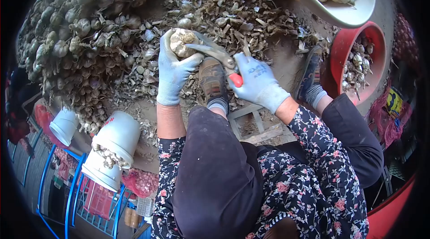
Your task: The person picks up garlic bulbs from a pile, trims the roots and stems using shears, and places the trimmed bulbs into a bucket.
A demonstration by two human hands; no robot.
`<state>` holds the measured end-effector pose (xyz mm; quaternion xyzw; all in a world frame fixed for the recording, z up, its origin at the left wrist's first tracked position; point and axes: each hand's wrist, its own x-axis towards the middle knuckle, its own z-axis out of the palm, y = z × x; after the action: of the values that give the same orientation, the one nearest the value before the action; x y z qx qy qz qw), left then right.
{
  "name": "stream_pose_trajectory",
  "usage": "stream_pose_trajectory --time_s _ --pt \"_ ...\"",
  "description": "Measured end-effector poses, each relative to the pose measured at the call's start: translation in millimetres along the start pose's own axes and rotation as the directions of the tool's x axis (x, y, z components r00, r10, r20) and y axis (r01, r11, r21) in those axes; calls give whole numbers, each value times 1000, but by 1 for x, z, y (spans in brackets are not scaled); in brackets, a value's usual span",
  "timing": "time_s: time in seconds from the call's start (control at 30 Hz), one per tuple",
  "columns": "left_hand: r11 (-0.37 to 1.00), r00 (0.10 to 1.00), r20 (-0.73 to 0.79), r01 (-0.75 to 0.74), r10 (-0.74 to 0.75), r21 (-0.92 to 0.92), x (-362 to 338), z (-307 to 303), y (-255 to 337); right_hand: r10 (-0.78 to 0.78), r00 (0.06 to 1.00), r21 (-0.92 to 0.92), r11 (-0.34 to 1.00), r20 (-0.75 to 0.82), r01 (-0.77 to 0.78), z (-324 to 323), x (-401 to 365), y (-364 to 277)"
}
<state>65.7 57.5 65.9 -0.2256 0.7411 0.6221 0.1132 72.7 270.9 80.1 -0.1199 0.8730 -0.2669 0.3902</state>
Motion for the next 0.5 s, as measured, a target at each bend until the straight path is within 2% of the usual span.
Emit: stream_pose_trajectory --time_s 0.07,0.2,0.23,0.27,0.37,0.43,0.5 --pt "997 998 46 -45 43 62 -1 2 0 -46 998 -54 998 -48 43 -2 3 -4" --pt "1000 994 113 4 -3 -11 0 5 10 -1 997 -143 990 73 11 -9 8 -5" --pt "998 992 125 26 -20 -51 1 4 7 -4 987 106 994 162 -14 -7 7 -1" --pt "995 990 136 46 -34 -90 2 4 6 -31 969 345 937 246 -58 -7 7 2" --pt "980 989 126 102 -82 -169 0 7 6 -93 964 435 900 249 -25 -11 3 4" --pt "992 990 124 84 -72 -96 1 9 10 -92 977 425 905 191 2 -8 1 4" --pt "998 990 132 61 -57 -27 3 13 11 -72 983 287 958 172 20 -10 2 3"
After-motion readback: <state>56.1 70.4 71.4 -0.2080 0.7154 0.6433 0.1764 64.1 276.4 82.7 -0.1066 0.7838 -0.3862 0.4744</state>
